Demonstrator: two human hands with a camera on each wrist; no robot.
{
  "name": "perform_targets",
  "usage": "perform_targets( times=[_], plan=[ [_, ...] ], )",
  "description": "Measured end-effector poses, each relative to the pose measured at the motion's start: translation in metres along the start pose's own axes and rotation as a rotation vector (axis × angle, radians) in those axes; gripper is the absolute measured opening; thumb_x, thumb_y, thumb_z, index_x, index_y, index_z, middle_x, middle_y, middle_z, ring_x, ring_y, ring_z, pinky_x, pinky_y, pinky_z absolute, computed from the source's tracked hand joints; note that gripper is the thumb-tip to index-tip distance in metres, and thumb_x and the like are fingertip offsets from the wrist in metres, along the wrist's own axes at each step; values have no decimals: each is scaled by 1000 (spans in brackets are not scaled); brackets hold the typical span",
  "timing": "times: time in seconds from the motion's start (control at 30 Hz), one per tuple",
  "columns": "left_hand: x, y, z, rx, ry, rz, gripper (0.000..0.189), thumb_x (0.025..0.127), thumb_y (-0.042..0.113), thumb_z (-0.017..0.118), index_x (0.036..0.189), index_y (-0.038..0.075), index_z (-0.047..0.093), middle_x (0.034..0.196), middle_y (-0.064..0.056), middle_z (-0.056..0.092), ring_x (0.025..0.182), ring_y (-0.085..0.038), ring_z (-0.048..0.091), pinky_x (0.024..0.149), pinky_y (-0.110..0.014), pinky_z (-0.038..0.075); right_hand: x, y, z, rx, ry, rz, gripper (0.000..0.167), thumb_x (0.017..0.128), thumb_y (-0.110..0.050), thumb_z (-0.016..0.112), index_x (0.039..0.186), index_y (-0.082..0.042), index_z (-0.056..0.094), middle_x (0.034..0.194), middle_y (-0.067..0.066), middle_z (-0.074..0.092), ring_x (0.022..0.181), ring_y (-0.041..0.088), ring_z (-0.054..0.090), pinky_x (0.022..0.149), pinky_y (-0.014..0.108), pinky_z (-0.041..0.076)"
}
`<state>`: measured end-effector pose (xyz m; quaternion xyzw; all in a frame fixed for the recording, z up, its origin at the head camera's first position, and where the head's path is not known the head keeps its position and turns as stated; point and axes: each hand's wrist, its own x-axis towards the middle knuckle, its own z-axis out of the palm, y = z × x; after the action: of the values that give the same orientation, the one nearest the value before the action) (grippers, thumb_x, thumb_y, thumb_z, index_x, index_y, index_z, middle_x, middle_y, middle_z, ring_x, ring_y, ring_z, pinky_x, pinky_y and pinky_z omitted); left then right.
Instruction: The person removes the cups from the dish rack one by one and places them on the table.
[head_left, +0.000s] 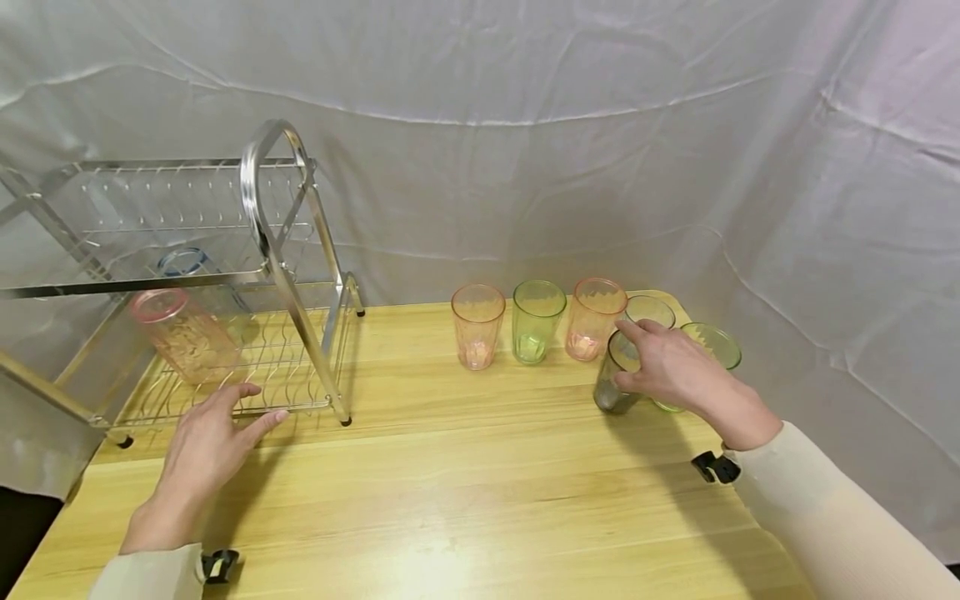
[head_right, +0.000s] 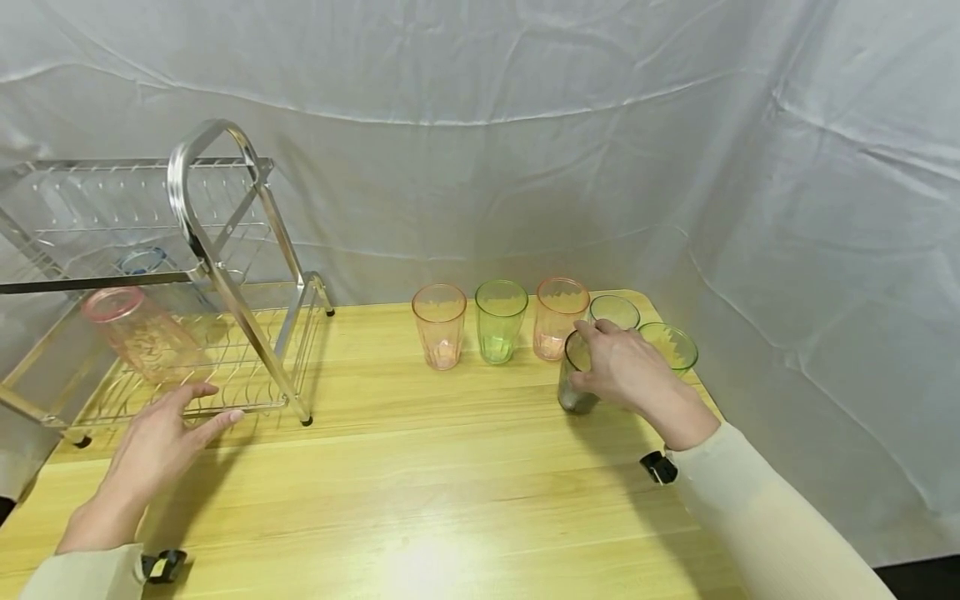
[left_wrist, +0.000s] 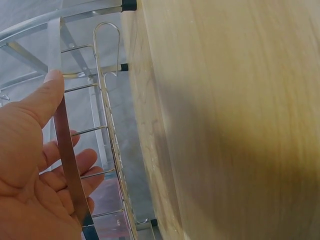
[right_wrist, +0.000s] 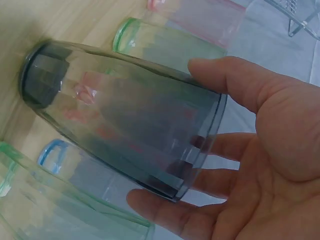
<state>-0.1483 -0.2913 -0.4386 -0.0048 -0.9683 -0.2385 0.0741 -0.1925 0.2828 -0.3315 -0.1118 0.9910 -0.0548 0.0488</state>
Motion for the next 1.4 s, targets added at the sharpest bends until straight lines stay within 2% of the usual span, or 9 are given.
perform_targets(
  times=[0.17,0.27,0.47,0.6,0.9,1.0,1.13,1.27,1.4],
  plan=[
    [0,-1,1,1,3,3,71,101,55,66,140,-4,55,145,-38,54,123,-66,49,107,-75,31,-3,-1,-4,-43,1,-22,90,89,-38,78,162,-6,37,153,34,47,133,68,44,106,77,41],
    [-1,-2,1,3,4,3,71,101,55,66,140,-4,56,144,-38,54,122,-66,50,107,-75,31,-3,-1,-5,-46,-8,-38,90,88,-33,79,163,-8,36,156,35,44,136,69,40,110,78,36],
    [0,-2,2,2,0,2,72,101,56,65,140,-4,55,144,-37,55,123,-66,50,107,-75,31,0,2,-3,-42,2,-57,86,87,-24,77,161,-5,38,151,34,50,138,61,45,116,75,32],
    [0,-1,1,1,-1,-4,72,101,55,66,140,-4,55,143,-37,56,123,-66,50,107,-75,31,1,3,-2,-35,6,-41,84,88,-28,76,160,-3,40,151,35,50,140,59,44,120,74,27],
    [0,0,1,-2,-3,-11,75,102,56,65,142,-5,53,143,-36,56,123,-66,49,108,-75,30,3,4,-5,-28,-18,0,94,90,-46,79,163,-4,37,152,38,45,131,69,44,103,77,43],
    [0,0,0,-7,-4,-16,76,102,57,64,143,-6,52,144,-37,55,123,-66,49,108,-76,29,4,5,-6,-26,-24,-4,94,90,-45,79,164,-8,35,155,38,42,131,70,44,100,79,44],
    [0,1,0,-10,-7,-25,76,101,57,64,143,-5,52,144,-37,55,124,-67,48,108,-75,30,5,6,-6,-24,-32,-25,86,90,-39,77,163,-12,39,155,36,43,130,71,45,97,80,45],
    [0,1,0,-12,-11,-32,76,101,58,64,143,-5,52,145,-37,54,125,-67,47,106,-76,31,6,5,-5,-20,-32,-34,80,89,-34,73,160,-11,44,152,35,48,129,71,47,94,77,47],
    [0,0,0,-12,-15,-33,76,101,58,64,143,-5,52,145,-37,54,124,-66,48,103,-77,34,7,5,-4,-19,-30,-32,81,89,-35,73,160,-12,43,150,35,49,128,70,47,92,76,48]
  ],
)
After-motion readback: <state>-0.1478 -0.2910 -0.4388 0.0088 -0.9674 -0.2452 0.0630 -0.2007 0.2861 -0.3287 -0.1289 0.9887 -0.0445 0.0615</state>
